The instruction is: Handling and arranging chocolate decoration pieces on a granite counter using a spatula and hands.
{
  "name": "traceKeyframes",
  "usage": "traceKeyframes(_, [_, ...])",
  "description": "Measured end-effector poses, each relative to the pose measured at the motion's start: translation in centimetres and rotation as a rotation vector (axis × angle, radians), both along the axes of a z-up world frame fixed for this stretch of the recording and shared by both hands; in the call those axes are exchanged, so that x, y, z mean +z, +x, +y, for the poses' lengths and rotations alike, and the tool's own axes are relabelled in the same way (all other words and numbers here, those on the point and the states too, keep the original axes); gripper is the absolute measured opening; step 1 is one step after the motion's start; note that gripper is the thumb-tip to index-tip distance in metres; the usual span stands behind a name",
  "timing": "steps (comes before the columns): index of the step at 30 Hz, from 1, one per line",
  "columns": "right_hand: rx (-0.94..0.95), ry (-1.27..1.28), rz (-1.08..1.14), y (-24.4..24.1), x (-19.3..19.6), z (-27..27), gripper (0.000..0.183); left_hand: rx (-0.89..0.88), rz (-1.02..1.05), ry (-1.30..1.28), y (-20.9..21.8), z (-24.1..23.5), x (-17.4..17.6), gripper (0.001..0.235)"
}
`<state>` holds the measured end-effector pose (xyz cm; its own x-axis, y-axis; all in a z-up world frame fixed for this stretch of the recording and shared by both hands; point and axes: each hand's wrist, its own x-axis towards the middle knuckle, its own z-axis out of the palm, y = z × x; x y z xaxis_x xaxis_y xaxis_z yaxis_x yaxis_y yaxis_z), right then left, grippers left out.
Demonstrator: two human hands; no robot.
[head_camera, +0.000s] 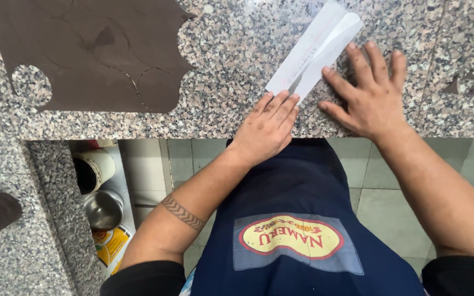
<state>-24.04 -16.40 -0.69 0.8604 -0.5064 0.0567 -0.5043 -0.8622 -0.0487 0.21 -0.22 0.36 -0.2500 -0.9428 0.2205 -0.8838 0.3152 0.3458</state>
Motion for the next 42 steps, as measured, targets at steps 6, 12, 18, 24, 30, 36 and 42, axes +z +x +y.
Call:
traceKeyframes(6, [-0.08, 0.081, -0.03, -0.7, 0.2, -3.4, 0.056, 0.011, 0.0, -0.004, -0.1, 0.1, -0.1, 0.047])
traceKeyframes(12, [-0.087, 0.003, -0.028, -0.9, 0.1, -5.9, 0.053, 0.017, 0.018, -0.012, -0.1, 0.1, -0.5, 0.045])
traceKeyframes(18, [-0.175, 0.112, -0.114, 1.0, 2.0, -6.2, 0.056, 0.033, -0.004, -0.011, -0.2, 0.3, -0.4, 0.044])
traceKeyframes(24, [-0.224, 0.249, -0.134, 0.5, 1.7, -4.3, 0.068, 0.041, 0.011, -0.026, -0.2, -0.1, -0.3, 0.043])
traceKeyframes(30, [0.03, 0.174, -0.064, 0.9, 1.1, 3.1, 0.066, 0.05, 0.016, -0.002, -0.1, 0.1, 0.0, 0.043])
traceKeyframes(36, [0.058, 0.12, -0.073, 1.9, 1.8, 3.5, 0.059, 0.034, 0.027, -0.013, 0.1, -0.2, 0.2, 0.042])
traceKeyframes(42, [0.063, 0.042, -0.051, 2.1, 1.8, 2.5, 0.048, 0.041, 0.039, -0.01, 0.1, -0.3, 0.1, 0.042])
